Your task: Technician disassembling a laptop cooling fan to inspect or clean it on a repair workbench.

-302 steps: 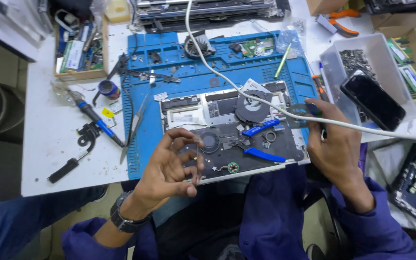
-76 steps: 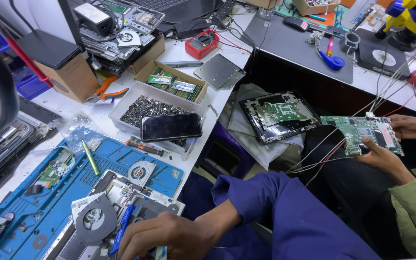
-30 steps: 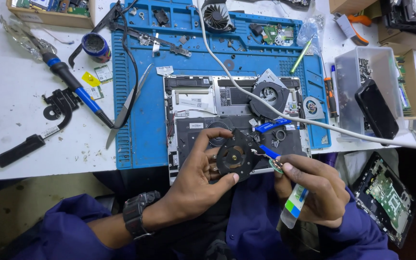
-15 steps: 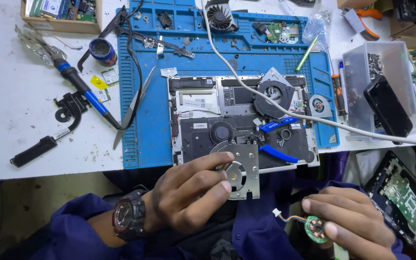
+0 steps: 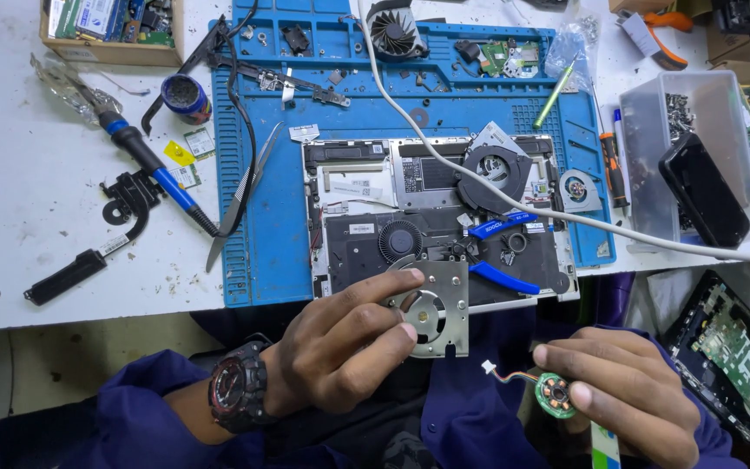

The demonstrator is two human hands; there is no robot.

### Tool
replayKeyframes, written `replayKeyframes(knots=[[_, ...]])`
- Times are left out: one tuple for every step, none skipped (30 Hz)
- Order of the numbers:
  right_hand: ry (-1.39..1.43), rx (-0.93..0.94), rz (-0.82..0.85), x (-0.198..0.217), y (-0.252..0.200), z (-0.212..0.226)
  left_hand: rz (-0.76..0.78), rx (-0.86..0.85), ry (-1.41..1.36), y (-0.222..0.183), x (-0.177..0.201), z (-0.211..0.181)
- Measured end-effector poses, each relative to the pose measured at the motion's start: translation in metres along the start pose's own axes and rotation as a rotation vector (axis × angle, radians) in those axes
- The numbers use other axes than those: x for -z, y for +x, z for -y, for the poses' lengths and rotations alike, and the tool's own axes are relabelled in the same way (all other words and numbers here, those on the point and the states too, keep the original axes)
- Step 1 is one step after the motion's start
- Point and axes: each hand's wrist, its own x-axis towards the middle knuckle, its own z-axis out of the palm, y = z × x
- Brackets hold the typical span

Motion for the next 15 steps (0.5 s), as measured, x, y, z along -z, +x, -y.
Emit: replayKeyframes(knots=[[-0.003, -0.04, 0.051, 0.003, 0.0, 0.002, -0.003, 0.005, 0.0, -0.001, -0.001, 0.0], [-0.007, -0.08, 0.102, 0.007, -0.001, 0.004, -0.006, 0.009, 0.0, -0.001, -0.002, 0.001], [-0.003, -0.078, 0.104, 0.007, -0.001, 0.003, -0.007, 0.012, 0.004, -0.001, -0.003, 0.001], [-0.004, -0.076, 0.11, 0.008, -0.001, 0.003, -0.008, 0.033, -0.017, -0.001, -0.003, 0.001], [-0.005, -0.074, 0.116, 0.008, -0.002, 0.003, -0.01, 0.053, -0.037, -0.001, -0.004, 0.001], [-0.001, -0.072, 0.119, 0.007, -0.001, 0.005, -0.012, 0.056, -0.033, -0.002, -0.005, 0.001], [-0.015, -0.103, 0.12, 0.007, 0.0, 0.009, -0.012, 0.065, -0.025, -0.002, -0.006, 0.001], [-0.029, -0.134, 0.122, 0.007, 0.0, 0.012, -0.012, 0.074, -0.017, -0.002, -0.008, 0.001], [-0.03, -0.133, 0.123, 0.006, 0.001, 0.012, -0.014, 0.073, -0.017, -0.002, -0.008, 0.0], [-0.033, -0.136, 0.117, 0.006, 0.001, 0.013, -0.004, 0.162, -0.077, -0.001, -0.008, -0.002], [-0.035, -0.138, 0.111, 0.005, 0.002, 0.013, 0.007, 0.249, -0.136, 0.0, -0.008, -0.003], [-0.035, -0.135, 0.111, 0.004, 0.002, 0.012, 0.005, 0.248, -0.135, 0.004, -0.009, -0.005], [-0.035, -0.141, 0.098, 0.003, 0.001, 0.013, -0.029, 0.399, -0.205, 0.007, -0.009, -0.007], [-0.035, -0.147, 0.085, 0.002, 0.001, 0.013, -0.062, 0.551, -0.277, 0.011, -0.01, -0.009], [-0.036, -0.146, 0.084, 0.0, 0.001, 0.013, -0.062, 0.55, -0.278, 0.014, -0.01, -0.009]])
